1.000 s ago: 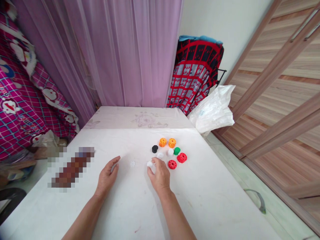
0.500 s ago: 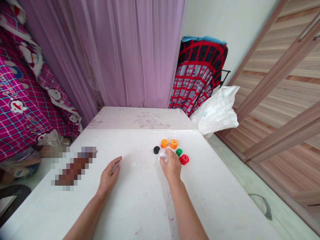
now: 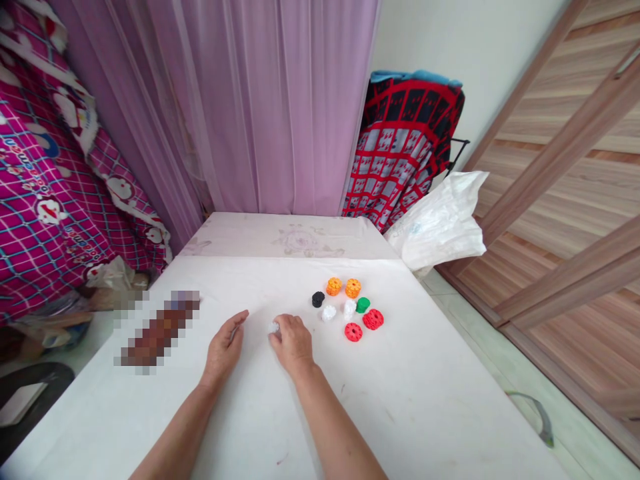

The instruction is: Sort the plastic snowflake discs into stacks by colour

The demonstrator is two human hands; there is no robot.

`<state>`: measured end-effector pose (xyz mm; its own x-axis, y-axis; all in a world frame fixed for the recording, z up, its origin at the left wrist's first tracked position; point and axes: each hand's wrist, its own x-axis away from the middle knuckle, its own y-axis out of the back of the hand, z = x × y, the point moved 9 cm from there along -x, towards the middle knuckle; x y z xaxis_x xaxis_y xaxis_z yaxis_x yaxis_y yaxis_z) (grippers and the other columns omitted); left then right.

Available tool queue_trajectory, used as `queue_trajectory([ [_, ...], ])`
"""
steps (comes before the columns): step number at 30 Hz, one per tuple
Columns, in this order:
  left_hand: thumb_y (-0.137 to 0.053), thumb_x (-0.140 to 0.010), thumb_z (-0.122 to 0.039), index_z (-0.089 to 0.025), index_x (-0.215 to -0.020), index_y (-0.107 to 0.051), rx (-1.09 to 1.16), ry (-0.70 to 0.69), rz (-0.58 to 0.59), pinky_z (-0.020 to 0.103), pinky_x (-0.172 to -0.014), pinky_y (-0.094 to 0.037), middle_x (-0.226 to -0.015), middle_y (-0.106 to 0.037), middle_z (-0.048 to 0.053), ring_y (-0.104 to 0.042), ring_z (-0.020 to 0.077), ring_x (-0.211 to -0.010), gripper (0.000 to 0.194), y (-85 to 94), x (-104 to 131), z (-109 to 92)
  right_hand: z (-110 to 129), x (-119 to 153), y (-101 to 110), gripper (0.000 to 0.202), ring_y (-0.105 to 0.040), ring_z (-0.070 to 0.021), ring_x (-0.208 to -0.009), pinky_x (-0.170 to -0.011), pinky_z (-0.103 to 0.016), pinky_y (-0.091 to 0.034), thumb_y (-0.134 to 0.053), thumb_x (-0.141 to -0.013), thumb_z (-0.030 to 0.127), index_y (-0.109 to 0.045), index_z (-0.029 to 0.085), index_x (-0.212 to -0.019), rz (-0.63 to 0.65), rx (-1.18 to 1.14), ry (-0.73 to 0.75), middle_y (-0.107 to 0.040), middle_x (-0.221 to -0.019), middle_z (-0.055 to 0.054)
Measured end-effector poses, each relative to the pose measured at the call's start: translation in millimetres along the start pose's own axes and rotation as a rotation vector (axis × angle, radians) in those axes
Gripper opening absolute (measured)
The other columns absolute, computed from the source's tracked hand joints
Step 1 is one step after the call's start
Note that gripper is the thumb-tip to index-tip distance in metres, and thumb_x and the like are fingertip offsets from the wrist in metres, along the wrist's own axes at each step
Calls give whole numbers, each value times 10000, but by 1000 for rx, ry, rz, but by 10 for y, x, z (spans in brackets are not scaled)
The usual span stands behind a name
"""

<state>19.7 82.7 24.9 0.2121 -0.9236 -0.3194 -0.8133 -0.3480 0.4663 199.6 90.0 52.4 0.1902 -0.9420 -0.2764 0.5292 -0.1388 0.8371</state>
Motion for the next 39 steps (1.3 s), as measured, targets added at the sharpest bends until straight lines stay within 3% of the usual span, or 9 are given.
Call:
queue_trajectory([
  [5,-437,-845,-308,-204,-1129,-639,-3,1,11,384,-998,-486,-1178,-687,57,-638,187,-1089,363,-3,-1,-14,-14,-64,-124,224,-594,-186,-939,-794,-271,-441,-587,-781,190,-640,237,-993,40,32,-58,-684,-993,-24],
  [11,-433,-849,-320,-210,-1132,-637,-19,2,20,381,-996,-487,-1180,-687,54,-637,189,-1093,365,5,-3,-34,-92,115,-33,285,-610,-158,-842,-785,-256,-450,-589,-732,185,-608,232,-1012,-78,-81,-82,-688,-928,-3],
  [16,-437,-847,-332,-214,-1124,-644,-34,-12,12,389,-1000,-484,-1174,-689,52,-636,196,-1094,366,2,-7,-18,-440,288,445,298,-589,-133,-716,-717,-255,-458,-561,-744,243,-588,221,-1040,-263,-99,-108,-684,-922,-2],
  [19,-439,-845,-336,-218,-1119,-646,-44,-19,17,384,-999,-485,-1170,-691,46,-634,197,-1099,364,-2,-13,-9,-715,263,825,282,-582,-142,-709,-696,-272,-451,-562,-748,296,-591,213,-1017,-368,-37,-161,-685,-911,-10],
  [22,-438,-846,-347,-216,-1127,-643,-55,-22,24,384,-999,-485,-1172,-690,49,-636,198,-1097,372,-5,-16,-5,-923,176,1025,301,-583,-159,-725,-679,-284,-442,-561,-743,316,-593,214,-1024,-385,14,-211,-689,-910,-18],
  [33,-439,-840,-340,-212,-1125,-643,-85,-30,10,389,-1003,-481,-1166,-692,53,-635,201,-1095,374,-19,-18,34,-1054,59,948,317,-591,-187,-830,-730,-300,-440,-572,-746,273,-602,211,-1056,-327,67,-216,-682,-976,-42],
  [39,-418,-850,-342,-211,-1107,-649,-132,-59,2,374,-985,-495,-1146,-701,50,-645,193,-1075,369,2,-27,-24,-1085,284,1069,246,-590,-177,-806,-740,-285,-451,-450,-842,321,-637,205,-952,-406,2,-191,-672,-917,-56],
])
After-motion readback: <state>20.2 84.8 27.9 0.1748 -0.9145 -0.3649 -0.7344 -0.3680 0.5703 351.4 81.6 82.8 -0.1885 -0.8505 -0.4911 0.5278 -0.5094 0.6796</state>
